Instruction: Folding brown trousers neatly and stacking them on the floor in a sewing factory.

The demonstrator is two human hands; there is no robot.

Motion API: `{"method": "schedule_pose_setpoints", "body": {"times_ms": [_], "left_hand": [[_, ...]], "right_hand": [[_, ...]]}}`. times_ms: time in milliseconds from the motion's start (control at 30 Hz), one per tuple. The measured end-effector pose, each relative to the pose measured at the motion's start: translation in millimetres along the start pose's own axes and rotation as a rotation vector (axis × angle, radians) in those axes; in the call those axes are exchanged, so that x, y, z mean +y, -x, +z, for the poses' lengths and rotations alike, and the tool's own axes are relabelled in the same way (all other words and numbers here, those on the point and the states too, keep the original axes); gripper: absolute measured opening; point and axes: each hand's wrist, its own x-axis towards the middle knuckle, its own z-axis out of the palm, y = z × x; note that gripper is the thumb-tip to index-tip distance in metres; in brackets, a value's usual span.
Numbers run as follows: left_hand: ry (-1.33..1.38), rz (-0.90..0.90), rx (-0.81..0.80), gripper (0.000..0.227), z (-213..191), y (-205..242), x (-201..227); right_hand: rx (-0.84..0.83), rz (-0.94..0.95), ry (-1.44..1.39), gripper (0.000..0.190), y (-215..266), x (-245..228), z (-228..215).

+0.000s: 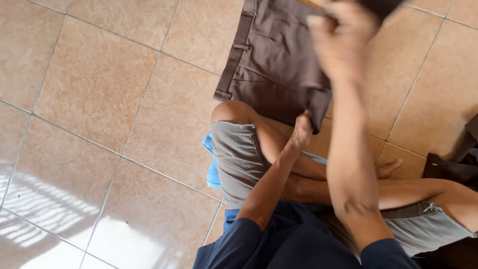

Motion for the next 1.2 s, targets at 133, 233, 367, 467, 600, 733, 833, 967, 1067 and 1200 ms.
{"method": "schedule_pose_setpoints", "body": {"times_ms": [133, 233, 367, 467, 600, 733, 833, 967, 1067, 1200], "left_hand": [[0.244, 0.045, 0.004, 0.028, -54.3, -47.2, -48.1], [0.620, 0.115, -0.016, 0.043, -48.2, -55.7, -44.1], [0.466, -0.074, 0.253, 0.042, -9.2, -32.5, -2.0], [0.277, 0.041, 0.106, 0.042, -25.4, -33.8, -15.7], [0.204, -0.093, 0.151, 0.043, -57.5, -89.5, -26.7], [-0.152, -0.191, 0.032, 0.049, 2.3, 34.7, 38.5], [-1.175, 0.044, -0.259, 0.041, 13.4, 74.8, 55.4], [-0.690, -0.196, -0.435, 0.026, 21.9, 85.2, 74.8], [-1.014, 0.343, -0.215, 0.024, 38.2, 81.1, 95.5], [-1.891, 0.985, 0.211, 0.084, 3.5, 13.1, 86.8]], "right_hand": [[-0.544, 0.451, -0.421, 0.044, 29.2, 30.8, 81.7], [-0.284, 0.112, 0.145, 0.031, 114.1, 123.4, 79.3], [-0.218, 0.926, 0.539, 0.052, 235.7, 225.6, 46.8], [-0.134, 1.209, 0.331, 0.051, 281.1, 263.3, 40.5], [0.052, 1.231, 0.135, 0.051, 305.5, 328.5, 42.1], [0.196, 1.124, 0.200, 0.046, 288.4, 318.8, -17.5], [0.186, 1.143, 0.135, 0.051, 309.0, 310.1, -90.6], [0.024, 1.189, 0.545, 0.063, 352.9, 300.1, -152.4], [-0.038, 1.004, 0.827, 0.081, 291.3, 208.7, -122.2], [-0.140, 0.611, 0.972, 0.081, 259.9, 210.6, -92.7]]}}
